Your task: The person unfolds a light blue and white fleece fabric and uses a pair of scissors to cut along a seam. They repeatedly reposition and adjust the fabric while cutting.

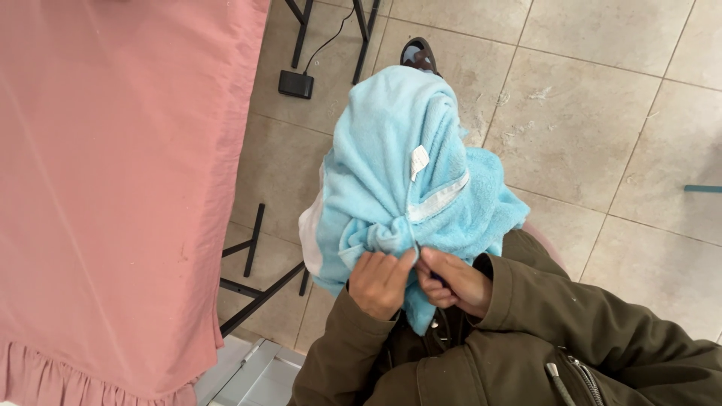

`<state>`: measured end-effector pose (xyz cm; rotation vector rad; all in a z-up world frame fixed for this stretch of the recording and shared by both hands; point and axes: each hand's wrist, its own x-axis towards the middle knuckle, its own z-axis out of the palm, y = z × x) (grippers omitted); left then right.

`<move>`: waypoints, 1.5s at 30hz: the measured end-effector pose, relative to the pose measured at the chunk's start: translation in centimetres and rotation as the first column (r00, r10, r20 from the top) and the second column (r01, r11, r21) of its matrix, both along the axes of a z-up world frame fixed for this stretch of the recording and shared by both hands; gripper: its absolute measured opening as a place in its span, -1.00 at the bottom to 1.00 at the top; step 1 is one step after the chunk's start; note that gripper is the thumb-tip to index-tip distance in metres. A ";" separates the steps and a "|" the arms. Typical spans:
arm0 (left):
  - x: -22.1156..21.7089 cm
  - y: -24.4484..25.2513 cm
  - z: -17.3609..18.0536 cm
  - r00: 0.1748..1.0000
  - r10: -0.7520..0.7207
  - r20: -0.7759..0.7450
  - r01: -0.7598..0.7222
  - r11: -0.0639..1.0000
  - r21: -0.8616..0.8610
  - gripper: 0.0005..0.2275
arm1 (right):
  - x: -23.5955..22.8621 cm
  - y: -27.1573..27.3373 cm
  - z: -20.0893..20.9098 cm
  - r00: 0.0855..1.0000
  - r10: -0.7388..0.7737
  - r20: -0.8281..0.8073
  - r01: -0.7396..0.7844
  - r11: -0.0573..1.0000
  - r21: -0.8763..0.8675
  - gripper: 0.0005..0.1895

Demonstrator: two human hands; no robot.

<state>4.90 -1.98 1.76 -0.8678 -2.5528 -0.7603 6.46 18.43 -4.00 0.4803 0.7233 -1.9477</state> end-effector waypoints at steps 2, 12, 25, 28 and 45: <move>0.5 -0.6 -1.4 0.993 0.055 0.101 -0.075 0.975 0.210 -0.81 | 0.2 0.7 -0.2 0.989 0.041 -0.143 -0.049 0.997 -0.051 -0.57; -2.5 -6.9 -0.4 0.748 0.384 0.541 -0.663 0.466 0.586 -0.79 | -5.5 4.1 1.2 0.071 0.787 -0.613 0.599 0.457 0.657 -0.36; -13.9 -5.7 9.2 0.920 0.246 0.304 -0.390 0.519 0.761 -0.77 | -17.4 14.3 15.2 0.132 0.708 -0.693 0.908 0.195 0.372 -0.68; -18.2 -6.5 13.4 0.973 0.124 0.193 -0.223 0.322 0.920 -0.82 | -19.3 12.4 19.5 0.020 0.813 -0.582 0.881 0.261 0.395 -0.60; -19.6 -10.0 19.5 0.938 0.341 -0.069 -0.124 0.511 0.851 -0.84 | -21.9 18.0 18.0 0.011 0.769 -0.639 0.955 0.181 0.235 -0.89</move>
